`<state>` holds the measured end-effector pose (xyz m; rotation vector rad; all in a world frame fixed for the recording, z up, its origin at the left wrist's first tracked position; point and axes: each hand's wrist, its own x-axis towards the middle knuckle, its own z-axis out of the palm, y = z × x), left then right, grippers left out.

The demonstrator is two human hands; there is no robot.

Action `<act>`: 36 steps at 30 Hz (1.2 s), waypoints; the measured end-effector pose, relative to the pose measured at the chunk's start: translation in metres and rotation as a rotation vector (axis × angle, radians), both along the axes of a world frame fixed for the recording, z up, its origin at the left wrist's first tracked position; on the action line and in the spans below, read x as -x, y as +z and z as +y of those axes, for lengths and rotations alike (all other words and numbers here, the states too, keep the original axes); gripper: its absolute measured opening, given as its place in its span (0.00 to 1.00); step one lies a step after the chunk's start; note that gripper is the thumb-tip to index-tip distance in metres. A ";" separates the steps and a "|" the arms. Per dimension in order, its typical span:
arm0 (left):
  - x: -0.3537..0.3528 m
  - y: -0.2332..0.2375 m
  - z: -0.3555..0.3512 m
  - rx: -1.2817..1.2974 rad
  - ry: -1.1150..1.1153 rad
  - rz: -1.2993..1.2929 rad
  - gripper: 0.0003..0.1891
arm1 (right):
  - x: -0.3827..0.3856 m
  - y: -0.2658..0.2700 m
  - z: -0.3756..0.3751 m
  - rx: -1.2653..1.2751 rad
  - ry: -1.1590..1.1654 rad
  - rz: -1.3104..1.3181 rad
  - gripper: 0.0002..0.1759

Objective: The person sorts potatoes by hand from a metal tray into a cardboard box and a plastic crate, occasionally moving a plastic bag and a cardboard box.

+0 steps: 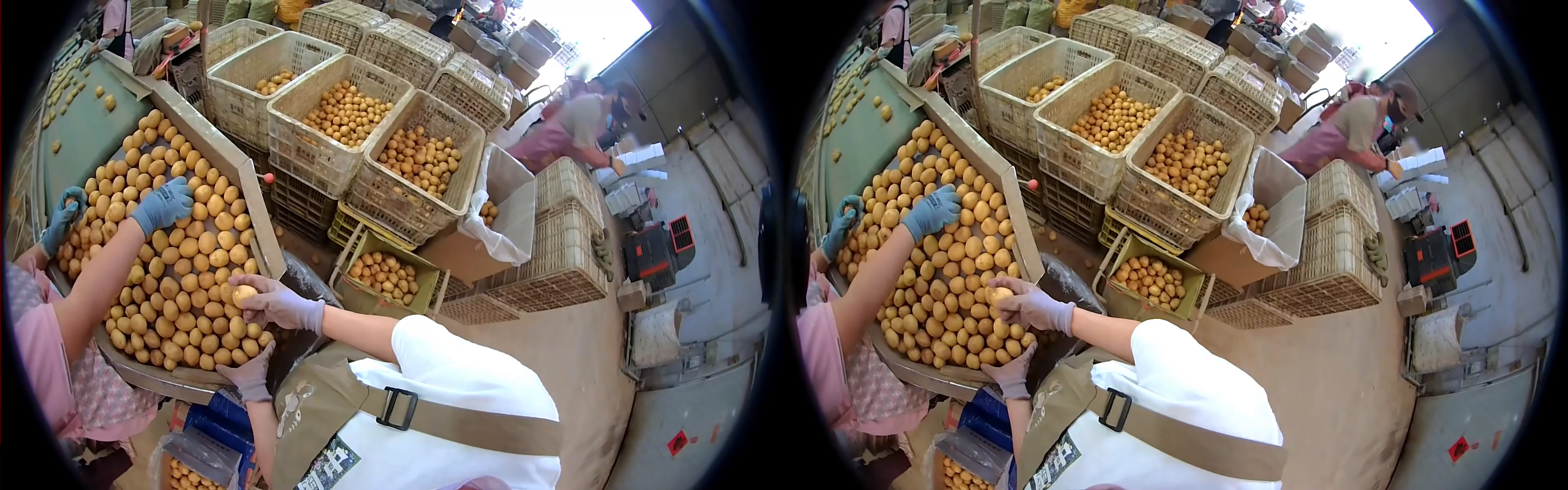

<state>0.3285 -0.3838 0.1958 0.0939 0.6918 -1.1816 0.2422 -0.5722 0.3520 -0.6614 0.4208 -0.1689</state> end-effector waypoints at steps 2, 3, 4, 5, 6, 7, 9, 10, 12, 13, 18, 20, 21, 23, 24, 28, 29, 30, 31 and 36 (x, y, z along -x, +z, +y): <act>-0.006 0.008 -0.002 -0.067 0.031 0.289 0.76 | 0.000 0.002 0.001 0.033 0.003 0.021 0.31; -0.005 0.008 -0.002 -0.061 0.029 0.231 0.76 | 0.000 0.002 0.001 0.050 0.004 0.032 0.31; -0.004 0.005 -0.001 -0.056 0.028 0.172 0.76 | 0.000 0.002 0.002 0.054 0.008 0.027 0.31; -0.002 0.002 -0.001 -0.051 0.027 0.114 0.76 | 0.001 0.000 0.002 0.058 0.012 0.022 0.31; -0.002 -0.007 0.000 -0.036 0.027 0.079 0.74 | 0.000 -0.001 0.003 0.062 0.018 0.018 0.32; -0.004 -0.010 -0.001 -0.021 0.028 0.045 0.72 | 0.000 0.002 0.004 0.070 0.004 0.007 0.32; -0.004 -0.018 0.001 -0.030 0.037 -0.006 0.65 | 0.002 0.008 0.004 0.081 -0.022 -0.014 0.33; 0.000 0.007 -0.006 -0.057 0.048 -0.021 0.62 | 0.003 0.008 0.003 0.085 -0.044 -0.041 0.34; 0.000 0.011 -0.002 -0.095 0.047 -0.102 0.59 | 0.002 0.004 0.004 0.079 -0.077 -0.098 0.36; 0.000 0.016 -0.002 -0.094 0.049 -0.119 0.59 | 0.002 0.004 0.002 0.108 -0.080 -0.094 0.38; 0.001 0.011 -0.003 -0.015 0.041 -0.052 0.60 | 0.006 -0.004 -0.003 0.158 -0.035 -0.063 0.38; 0.002 0.011 -0.002 -0.010 0.041 -0.034 0.60 | 0.005 -0.008 -0.002 0.212 -0.021 -0.050 0.38; 0.002 0.011 -0.002 -0.021 0.041 -0.017 0.60 | 0.004 -0.010 -0.001 0.257 -0.027 -0.055 0.38; 0.002 0.021 -0.004 -0.042 0.039 0.015 0.60 | 0.002 -0.011 0.001 0.347 -0.039 -0.066 0.38; 0.002 0.026 -0.005 -0.072 0.040 -0.010 0.59 | 0.002 -0.010 0.001 0.344 -0.040 -0.065 0.39; 0.007 0.031 -0.010 -0.053 0.012 -0.266 0.57 | 0.000 -0.009 0.001 0.333 -0.033 -0.088 0.39; 0.008 0.027 -0.004 -0.033 0.012 -0.369 0.56 | 0.000 -0.005 0.001 0.343 -0.036 -0.055 0.37; 0.007 0.023 -0.006 -0.013 0.039 -0.422 0.52 | 0.001 -0.001 0.001 0.337 -0.019 -0.023 0.35; 0.007 0.019 -0.007 0.008 0.068 -0.475 0.48 | -0.001 -0.005 0.001 0.606 -0.057 -0.036 0.31; 0.011 0.015 -0.008 -0.093 0.111 -0.598 0.51 | -0.005 0.010 0.000 0.456 -0.048 0.009 0.35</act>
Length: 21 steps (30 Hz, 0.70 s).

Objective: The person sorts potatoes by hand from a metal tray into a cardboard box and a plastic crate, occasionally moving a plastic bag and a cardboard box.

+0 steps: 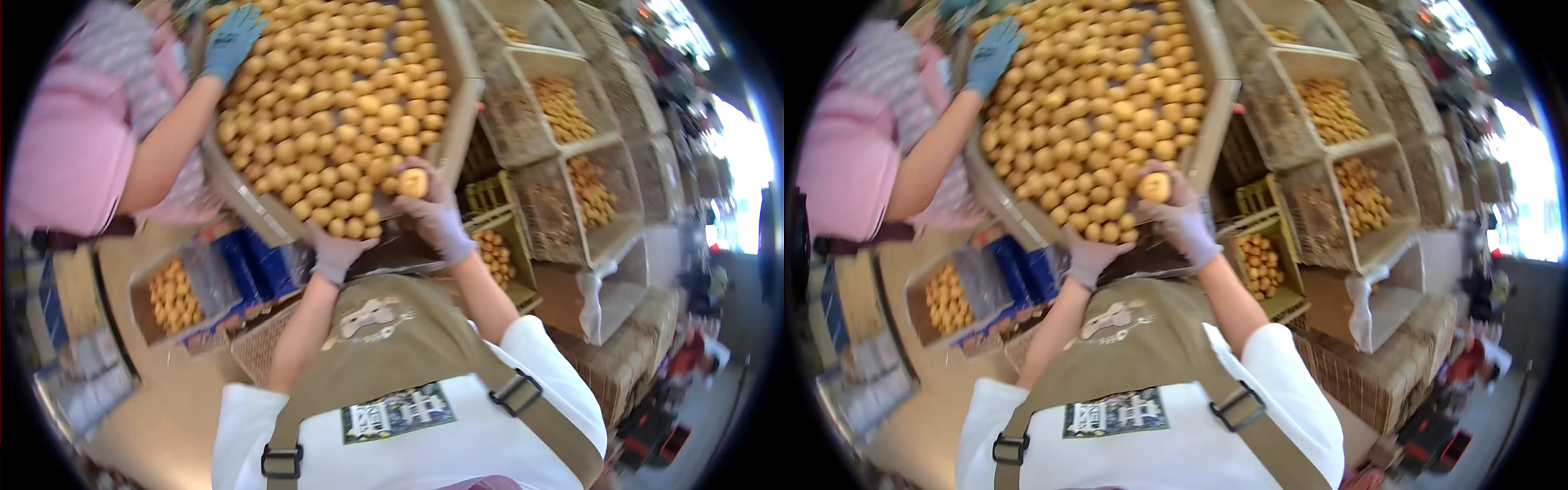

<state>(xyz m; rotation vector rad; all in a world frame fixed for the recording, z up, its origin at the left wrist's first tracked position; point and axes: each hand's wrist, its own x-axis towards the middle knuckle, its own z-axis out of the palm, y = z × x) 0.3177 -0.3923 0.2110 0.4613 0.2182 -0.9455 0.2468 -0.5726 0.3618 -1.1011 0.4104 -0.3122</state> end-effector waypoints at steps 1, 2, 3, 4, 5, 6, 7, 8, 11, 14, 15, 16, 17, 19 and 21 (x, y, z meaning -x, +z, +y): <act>-0.003 0.016 0.001 0.033 0.027 0.305 0.51 | -0.002 -0.009 0.000 -0.023 -0.017 -0.038 0.38; -0.005 0.016 0.001 0.043 0.025 0.413 0.52 | -0.003 -0.006 0.001 -0.078 -0.017 -0.041 0.39; -0.004 0.016 0.000 0.018 0.036 0.409 0.52 | -0.001 -0.008 -0.001 -0.096 0.001 -0.039 0.39; -0.003 0.015 0.000 -0.004 0.039 0.411 0.52 | -0.001 -0.009 -0.001 -0.109 0.010 -0.031 0.40; -0.004 0.013 0.001 0.009 0.036 0.420 0.53 | -0.003 -0.010 0.000 -0.095 0.010 -0.032 0.41; -0.004 0.011 0.000 0.022 0.031 0.428 0.53 | -0.004 -0.010 0.000 -0.093 0.011 -0.022 0.41; -0.005 0.011 0.000 0.035 0.025 0.435 0.53 | -0.005 -0.010 0.001 -0.092 0.012 -0.014 0.41; -0.006 0.012 0.000 0.040 0.019 0.429 0.54 | -0.007 -0.009 0.003 -0.092 0.014 -0.007 0.41; -0.006 0.014 -0.001 0.027 0.044 0.451 0.54 | -0.011 -0.005 0.005 -0.095 -0.002 0.031 0.38; -0.005 0.009 0.001 0.051 0.048 0.427 0.53 | -0.017 -0.018 -0.001 -0.064 -0.079 0.156 0.37; -0.005 0.001 0.001 0.041 0.053 0.399 0.53 | -0.018 -0.027 -0.005 -0.037 -0.083 0.167 0.37; -0.006 0.002 0.002 0.024 0.041 0.410 0.53 | -0.020 -0.032 -0.006 0.091 -0.064 0.216 0.37; -0.006 0.003 0.002 0.008 0.027 0.422 0.53 | -0.020 -0.035 -0.007 0.221 -0.045 0.265 0.38; -0.005 0.008 0.002 -0.003 0.030 0.436 0.54 | -0.026 -0.040 -0.006 0.502 0.013 0.306 0.40; -0.004 0.017 0.000 -0.047 0.053 0.439 0.53 | -0.033 -0.036 -0.004 0.891 0.120 0.300 0.40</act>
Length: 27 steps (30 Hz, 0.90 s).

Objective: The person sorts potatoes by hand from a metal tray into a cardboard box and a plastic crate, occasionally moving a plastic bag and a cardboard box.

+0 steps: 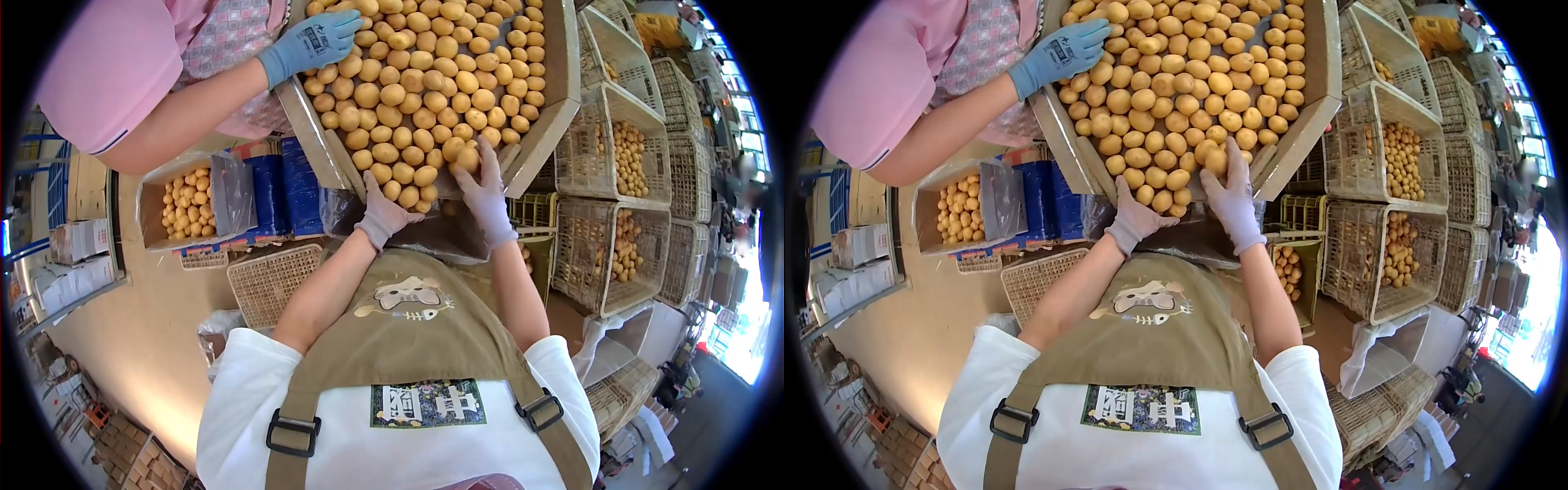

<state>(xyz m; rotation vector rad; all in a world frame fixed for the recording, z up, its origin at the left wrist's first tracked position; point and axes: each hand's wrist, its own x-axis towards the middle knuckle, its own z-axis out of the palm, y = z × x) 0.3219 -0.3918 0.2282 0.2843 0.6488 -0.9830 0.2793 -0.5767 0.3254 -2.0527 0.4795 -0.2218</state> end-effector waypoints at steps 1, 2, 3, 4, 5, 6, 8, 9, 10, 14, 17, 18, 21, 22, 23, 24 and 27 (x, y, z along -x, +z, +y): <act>0.000 0.000 0.000 -0.024 0.006 0.001 0.53 | -0.005 0.002 0.002 0.184 0.080 0.012 0.39; 0.000 -0.005 0.000 -0.026 0.012 0.052 0.52 | -0.010 -0.005 -0.002 0.428 0.132 -0.020 0.32; 0.000 -0.008 0.001 -0.005 0.014 0.058 0.51 | -0.018 -0.009 -0.007 0.454 0.160 0.011 0.30; 0.000 -0.008 0.001 0.016 0.015 0.062 0.50 | -0.029 -0.013 -0.012 0.481 0.186 0.041 0.29; 0.001 -0.009 0.001 0.037 0.015 0.066 0.50 | -0.042 -0.010 -0.012 0.509 0.213 0.071 0.28; 0.003 -0.010 -0.001 0.117 0.076 0.049 0.48 | -0.057 -0.009 -0.009 0.572 0.191 -0.033 0.24; 0.001 -0.014 -0.009 0.083 0.161 0.164 0.47 | -0.105 0.008 0.002 0.678 0.265 -0.138 0.20; 0.000 -0.015 -0.010 0.067 0.204 0.223 0.47 | -0.132 0.017 0.007 0.869 0.336 -0.099 0.20; -0.002 -0.007 -0.009 0.044 0.205 0.226 0.46 | -0.155 0.020 0.009 1.060 0.408 -0.058 0.20; -0.003 -0.014 -0.004 0.105 0.182 0.206 0.46 | -0.203 -0.007 0.020 1.419 0.500 0.323 0.20; 0.001 -0.013 0.000 0.097 0.152 0.068 0.47 | -0.205 0.002 0.015 1.292 0.513 0.499 0.24; 0.001 -0.012 0.000 0.098 0.143 0.077 0.46 | -0.201 -0.006 0.002 1.211 0.506 0.382 0.27; 0.001 -0.019 -0.002 0.088 0.136 0.020 0.48 | -0.167 -0.019 -0.026 0.835 0.398 -0.095 0.28; 0.000 -0.013 -0.003 0.023 0.118 0.007 0.50 | -0.148 -0.003 -0.022 0.554 0.276 -0.004 0.29; 0.001 -0.021 -0.003 0.054 0.104 0.005 0.52 | -0.129 0.000 -0.023 0.315 0.180 -0.091 0.28; 0.001 -0.024 -0.002 0.082 0.102 0.017 0.52 | -0.105 0.011 -0.031 0.203 0.139 -0.115 0.28; -0.003 -0.009 -0.001 0.069 0.090 0.104 0.48 | -0.023 0.027 -0.085 -0.084 -0.287 -0.160 0.25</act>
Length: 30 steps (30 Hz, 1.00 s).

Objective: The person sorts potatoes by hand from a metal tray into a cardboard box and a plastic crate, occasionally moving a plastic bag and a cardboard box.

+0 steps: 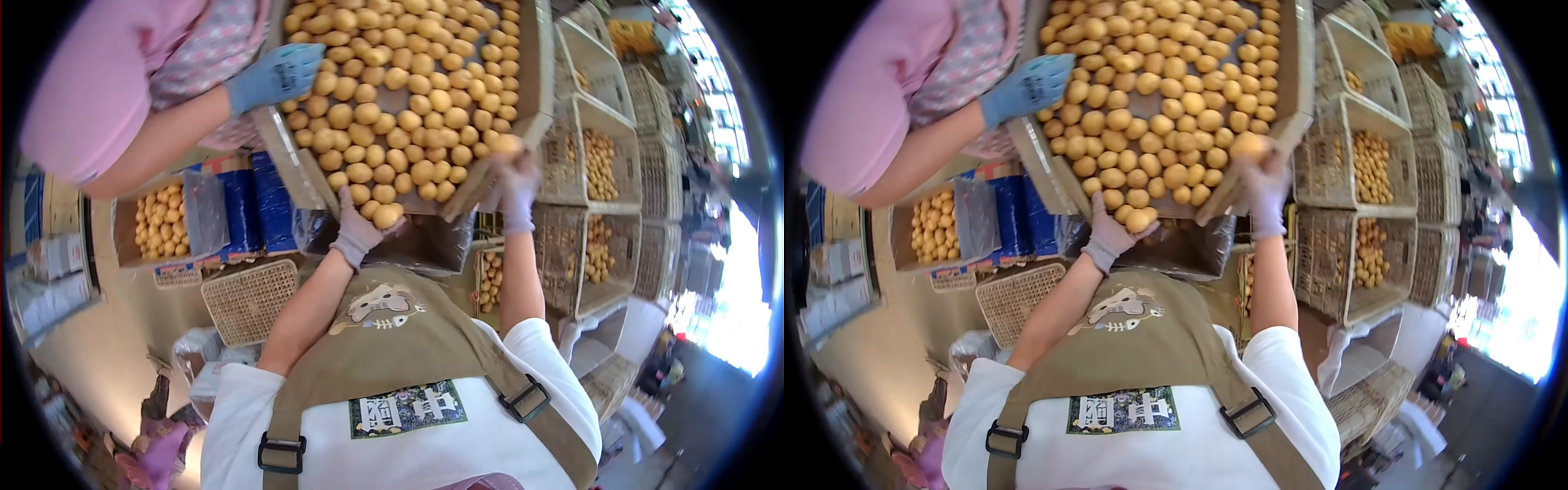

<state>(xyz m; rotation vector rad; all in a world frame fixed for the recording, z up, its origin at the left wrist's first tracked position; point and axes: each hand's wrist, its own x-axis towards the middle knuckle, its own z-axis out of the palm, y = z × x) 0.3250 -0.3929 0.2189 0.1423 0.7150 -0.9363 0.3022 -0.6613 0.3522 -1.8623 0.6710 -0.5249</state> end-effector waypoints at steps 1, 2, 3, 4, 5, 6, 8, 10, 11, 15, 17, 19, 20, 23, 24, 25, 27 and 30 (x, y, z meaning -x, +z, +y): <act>0.001 -0.001 0.000 -0.010 -0.007 -0.063 0.49 | 0.025 -0.001 -0.036 -0.285 -0.199 -0.324 0.23; 0.002 -0.003 0.000 -0.016 -0.016 -0.127 0.50 | 0.054 -0.006 -0.076 -0.556 -0.389 -0.664 0.21; 0.002 -0.010 0.001 -0.010 -0.017 -0.098 0.50 | 0.083 -0.028 -0.119 -0.559 -0.500 -0.749 0.20; 0.003 -0.016 0.000 -0.006 -0.024 -0.071 0.50 | 0.102 -0.026 -0.125 -0.631 -0.435 -0.817 0.17; 0.003 -0.007 -0.002 -0.044 -0.028 -0.095 0.51 | 0.119 -0.019 -0.126 -0.707 -0.370 -0.879 0.14; 0.003 0.002 -0.004 -0.082 -0.033 -0.119 0.53 | 0.114 -0.026 -0.125 -0.601 -0.267 -0.744 0.10; 0.004 -0.009 -0.003 -0.038 -0.047 -0.057 0.53 | 0.074 0.006 -0.036 0.239 -0.292 -0.185 0.12; 0.004 -0.014 -0.001 -0.002 -0.056 0.001 0.52 | 0.054 0.007 0.011 -0.189 -0.192 -0.151 0.18; 0.005 -0.014 -0.001 -0.024 -0.055 -0.058 0.52 | 0.049 -0.011 0.025 -0.115 -0.037 -0.185 0.20; 0.006 -0.007 0.003 -0.004 -0.037 -0.136 0.45 | 0.055 -0.016 0.050 0.664 0.357 0.128 0.23; 0.009 -0.013 0.005 -0.009 -0.027 -0.161 0.44 | 0.062 -0.028 0.053 0.773 0.465 0.201 0.21; 0.007 -0.013 0.006 -0.051 -0.050 -0.086 0.42 | 0.063 -0.029 0.058 0.843 0.564 0.275 0.23; 0.006 -0.011 0.006 -0.071 -0.074 -0.025 0.41 | 0.060 -0.027 0.062 0.851 0.608 0.313 0.25; 0.009 -0.012 0.011 -0.033 -0.100 -0.144 0.33 | 0.048 -0.036 0.063 0.904 0.670 0.404 0.27; 0.010 -0.020 0.012 0.019 -0.095 -0.163 0.30 | 0.043 -0.039 0.061 0.910 0.685 0.472 0.27; 0.013 -0.054 0.015 -0.114 -0.191 -0.398 0.28 | 0.028 -0.028 0.056 0.801 0.796 0.717 0.29; 0.022 -0.113 0.020 -0.332 -0.345 -0.700 0.24 | 0.015 -0.032 0.065 0.867 0.581 0.564 0.28; 0.019 -0.065 0.012 -0.400 -0.329 -0.381 0.23 | 0.013 -0.039 0.066 0.920 0.757 0.583 0.26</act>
